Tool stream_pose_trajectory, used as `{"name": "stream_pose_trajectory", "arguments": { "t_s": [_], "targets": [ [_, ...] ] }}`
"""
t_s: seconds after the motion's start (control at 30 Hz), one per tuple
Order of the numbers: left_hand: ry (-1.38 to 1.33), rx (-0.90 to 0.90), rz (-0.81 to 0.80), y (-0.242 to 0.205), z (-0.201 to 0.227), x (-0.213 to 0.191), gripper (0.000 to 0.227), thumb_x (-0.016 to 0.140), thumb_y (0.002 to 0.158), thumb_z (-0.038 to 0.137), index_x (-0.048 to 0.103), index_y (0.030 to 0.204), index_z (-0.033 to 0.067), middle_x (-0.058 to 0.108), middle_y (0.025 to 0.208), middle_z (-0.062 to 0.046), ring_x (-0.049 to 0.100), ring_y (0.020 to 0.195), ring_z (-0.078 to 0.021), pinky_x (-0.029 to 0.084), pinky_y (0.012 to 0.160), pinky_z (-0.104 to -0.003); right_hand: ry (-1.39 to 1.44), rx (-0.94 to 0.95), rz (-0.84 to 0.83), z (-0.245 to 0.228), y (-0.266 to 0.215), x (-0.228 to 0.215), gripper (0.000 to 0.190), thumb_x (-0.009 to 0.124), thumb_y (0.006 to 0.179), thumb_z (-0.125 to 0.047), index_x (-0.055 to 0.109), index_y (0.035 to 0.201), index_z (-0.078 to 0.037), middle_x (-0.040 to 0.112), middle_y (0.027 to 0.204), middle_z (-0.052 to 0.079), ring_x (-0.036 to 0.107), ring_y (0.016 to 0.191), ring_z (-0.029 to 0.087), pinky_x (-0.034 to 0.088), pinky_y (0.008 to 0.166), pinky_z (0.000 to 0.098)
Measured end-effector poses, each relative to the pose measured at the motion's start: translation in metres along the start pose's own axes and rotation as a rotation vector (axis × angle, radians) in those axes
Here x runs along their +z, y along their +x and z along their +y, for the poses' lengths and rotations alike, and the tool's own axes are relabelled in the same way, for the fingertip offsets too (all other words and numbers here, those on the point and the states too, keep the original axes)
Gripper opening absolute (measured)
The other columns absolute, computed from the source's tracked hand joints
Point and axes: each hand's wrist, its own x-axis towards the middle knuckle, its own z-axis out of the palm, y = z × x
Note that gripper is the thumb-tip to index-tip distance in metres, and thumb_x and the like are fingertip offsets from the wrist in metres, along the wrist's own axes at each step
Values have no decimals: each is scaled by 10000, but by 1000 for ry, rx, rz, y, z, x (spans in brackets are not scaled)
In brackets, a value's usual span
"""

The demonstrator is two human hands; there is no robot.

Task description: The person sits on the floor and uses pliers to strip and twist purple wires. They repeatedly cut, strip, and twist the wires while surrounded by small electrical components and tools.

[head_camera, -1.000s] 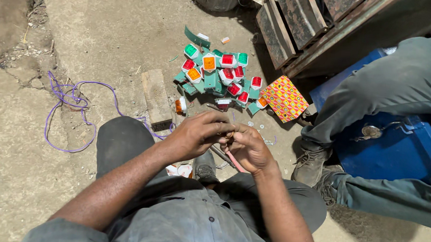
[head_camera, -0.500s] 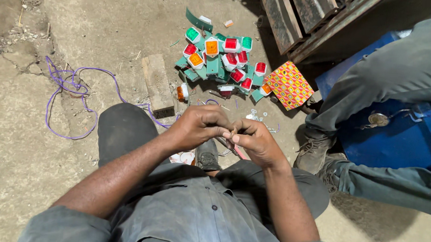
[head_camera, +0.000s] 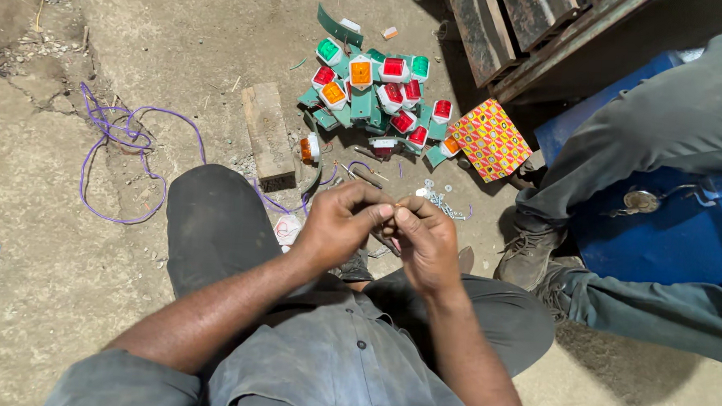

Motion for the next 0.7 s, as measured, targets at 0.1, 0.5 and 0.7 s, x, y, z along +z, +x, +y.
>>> {"name": "stream_pose_trajectory", "arguments": {
  "t_s": [0.1, 0.5, 0.7],
  "targets": [
    [141, -60, -124, 10, 1, -12, 171, 747, 924, 156, 743, 964, -10, 732, 874, -55, 712, 779, -115, 591, 675, -289, -215, 56, -77, -17, 3, -11, 199, 715, 970, -112, 680, 1097, 37, 707, 950, 79, 666, 871, 139, 538, 824, 289],
    [-307, -161, 0, -6, -4, 7, 226, 725, 948, 150, 762, 1116, 4, 668, 928, -21, 620, 692, -45, 484, 491, -204, 109, -81, 119, 24, -2, 8, 138, 668, 1015, -105, 647, 1105, -3, 708, 951, 86, 683, 801, 149, 579, 768, 308],
    [-23, -8, -11, -1, 2, -3, 172, 740, 947, 136, 755, 1031, -13, 724, 941, -43, 713, 809, -84, 596, 672, -241, 24, -75, 140, 18, -2, 7, 119, 668, 986, -81, 649, 1068, 2, 699, 922, 75, 658, 785, 132, 542, 735, 283]
  ]
}}
